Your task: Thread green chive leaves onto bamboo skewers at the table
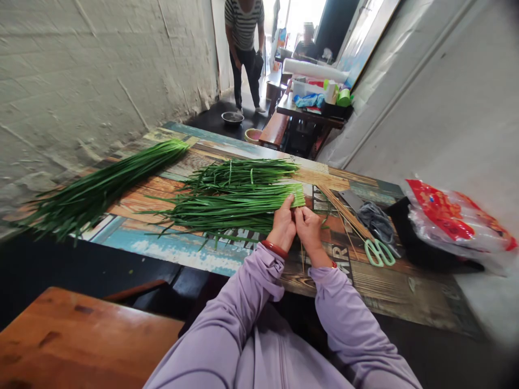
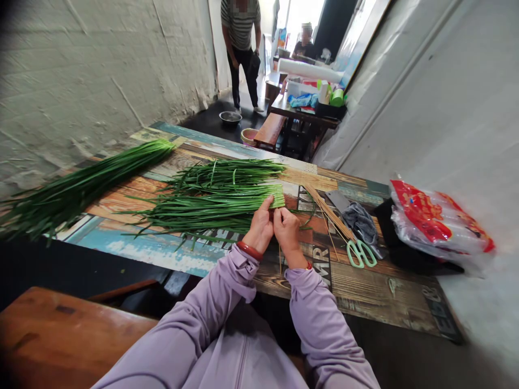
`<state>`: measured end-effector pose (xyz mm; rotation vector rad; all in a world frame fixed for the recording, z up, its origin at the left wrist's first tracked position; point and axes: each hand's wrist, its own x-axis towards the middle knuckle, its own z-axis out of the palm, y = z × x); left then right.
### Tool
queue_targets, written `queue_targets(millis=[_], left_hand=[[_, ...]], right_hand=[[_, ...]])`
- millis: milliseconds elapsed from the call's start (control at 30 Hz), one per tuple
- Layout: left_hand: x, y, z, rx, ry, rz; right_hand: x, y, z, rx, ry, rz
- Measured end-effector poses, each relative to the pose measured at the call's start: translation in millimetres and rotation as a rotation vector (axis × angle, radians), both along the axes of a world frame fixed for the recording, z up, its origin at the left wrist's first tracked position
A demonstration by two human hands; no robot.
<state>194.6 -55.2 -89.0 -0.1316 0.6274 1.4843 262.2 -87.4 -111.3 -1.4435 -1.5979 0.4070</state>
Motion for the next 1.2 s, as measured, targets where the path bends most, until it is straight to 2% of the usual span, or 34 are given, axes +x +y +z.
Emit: queue_targets(millis=[233,433,567,633,733,800,900,1000,1100,1200], left_hand=[[-2,-3,1.3,0.012,0.002,-0.018],[-7,-10,4.8,0.116,0.017,-0.099],[-22,-30,4.3,0.172,0.202,-0.211],[-36,-46,5.7,0.25,0.322,-0.271],[-61,-64,14.6,0.388,0.544,-0.374],[-77,-64,24.9,0.433,0.731,-0.347],[-92,-40,40.7,0.493,0.993,-0.109],[-96,2,48.3,0.543,1.236,0.026],[-93,38,45.1,0.617,1.509,0.037],[-88,56,36.3,0.734,1.647,-0.054]], right_hand=[[-1,0,0.5,0.008,-0.009,-0.018],[-1,2,2.9,0.028,0.023,-0.004],[0,4,2.2,0.018,0.061,0.002],[0,4,1.9,0.004,0.081,0.003],[-1,4,2.8,-0.015,0.11,0.031],[-1,4,4.3,-0.009,0.111,0.038],[-1,3,6.7,-0.009,0.102,0.034],[0,2,8.7,-0.032,0.11,0.042],[0,1,11.0,-0.03,0.102,0.052],[0,1,13.2,-0.025,0.078,0.043]])
